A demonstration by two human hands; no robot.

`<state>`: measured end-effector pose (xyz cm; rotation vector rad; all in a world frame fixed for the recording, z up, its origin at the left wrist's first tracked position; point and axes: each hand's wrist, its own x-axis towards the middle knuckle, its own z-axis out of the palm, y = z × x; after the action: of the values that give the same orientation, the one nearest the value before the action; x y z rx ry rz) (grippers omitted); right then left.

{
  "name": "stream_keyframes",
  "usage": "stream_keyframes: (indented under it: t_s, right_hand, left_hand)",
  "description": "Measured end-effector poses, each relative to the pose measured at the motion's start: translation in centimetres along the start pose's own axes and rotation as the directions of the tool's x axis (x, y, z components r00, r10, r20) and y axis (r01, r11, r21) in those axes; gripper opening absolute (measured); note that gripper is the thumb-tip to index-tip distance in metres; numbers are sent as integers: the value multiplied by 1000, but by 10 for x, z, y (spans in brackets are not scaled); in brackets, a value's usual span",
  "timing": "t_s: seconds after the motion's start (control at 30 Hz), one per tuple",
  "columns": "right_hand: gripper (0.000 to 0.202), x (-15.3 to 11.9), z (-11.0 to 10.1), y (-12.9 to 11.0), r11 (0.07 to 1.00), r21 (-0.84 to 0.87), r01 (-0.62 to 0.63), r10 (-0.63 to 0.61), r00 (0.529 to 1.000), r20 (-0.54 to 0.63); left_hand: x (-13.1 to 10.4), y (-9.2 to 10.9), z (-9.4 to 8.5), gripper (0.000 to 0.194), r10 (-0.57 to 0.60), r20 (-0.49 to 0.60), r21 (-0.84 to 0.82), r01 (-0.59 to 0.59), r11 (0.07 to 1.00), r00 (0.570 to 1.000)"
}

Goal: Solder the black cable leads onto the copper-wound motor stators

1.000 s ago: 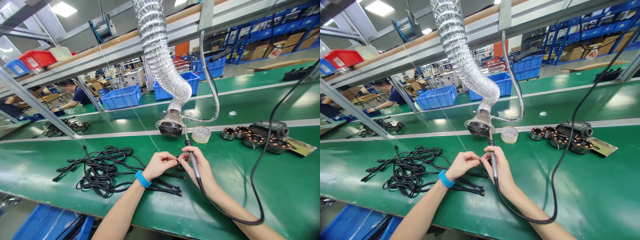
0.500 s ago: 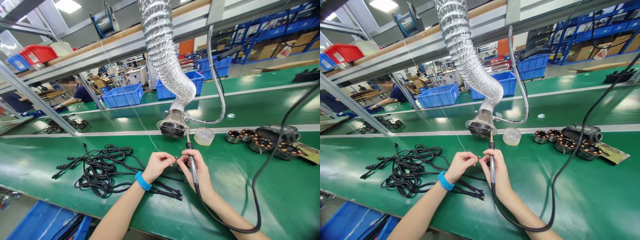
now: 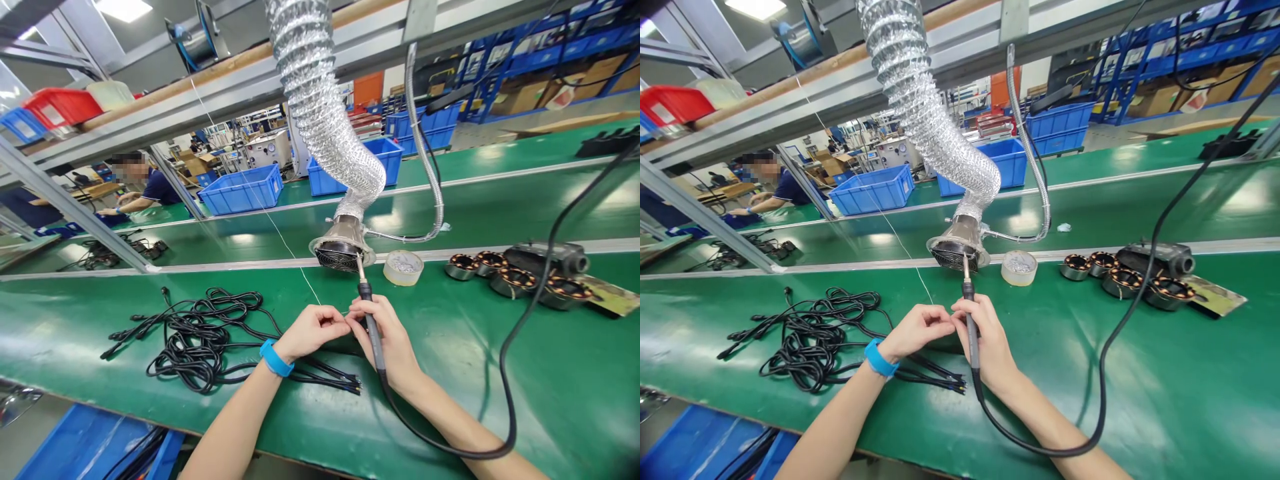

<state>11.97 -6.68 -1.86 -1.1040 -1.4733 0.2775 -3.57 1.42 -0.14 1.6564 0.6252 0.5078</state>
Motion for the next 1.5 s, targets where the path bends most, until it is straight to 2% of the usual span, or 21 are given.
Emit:
stream_keyframes:
  t_s: [0.07, 0.2, 0.3, 0.43, 0.53, 0.63, 0.7, 0.93, 1.17, 1.4, 1.5]
  right_hand:
    - [18, 0, -2, 1, 1000, 0, -24, 24, 1000, 5]
    - [15, -1, -1, 5, 998, -24, -52, 53, 998, 21]
    - [17, -2, 0, 8, 998, -43, -39, 40, 998, 40]
    - [25, 0, -8, 12, 996, -70, -48, 49, 999, 1]
    - [29, 0, -18, 16, 991, -82, -102, 97, 993, -62]
    - [22, -1, -26, 18, 979, -70, -190, 182, 978, -104]
    - [23, -3, -29, 16, 979, -69, -191, 184, 978, -96]
    - [28, -2, -31, 5, 982, -171, -78, 67, 995, -69]
    - [27, -2, -27, 7, 986, -140, -89, 89, 996, -10]
    - [29, -1, -30, 3, 982, -70, -178, 172, 982, -85]
    - [29, 0, -31, 2, 982, -79, -174, 167, 982, -87]
  left_hand:
    - [1, 2, -4, 36, -4, 7, 27, 4, 1000, 1000]
    - [1, 2, -3, 42, -129, -6, -71, 128, 989, 992]
    - [4, -1, 2, 38, -143, -117, -120, 128, 984, 983]
    - [10, -9, 5, 25, -181, -265, -161, 142, 977, 947]
    - [13, -17, 4, 19, -249, -273, -201, 198, 959, 929]
    - [15, -21, 3, 17, -284, -249, -260, 218, 941, 926]
    - [15, -23, 3, 17, -277, -247, -262, 211, 942, 928]
    - [15, -20, 6, 14, -214, -318, -164, 169, 972, 923]
    - [15, -19, 6, 16, -200, -347, -165, 150, 975, 916]
    - [15, -20, 6, 16, -195, -335, -150, 152, 977, 922]
    - [14, -20, 6, 17, -194, -330, -145, 154, 977, 924]
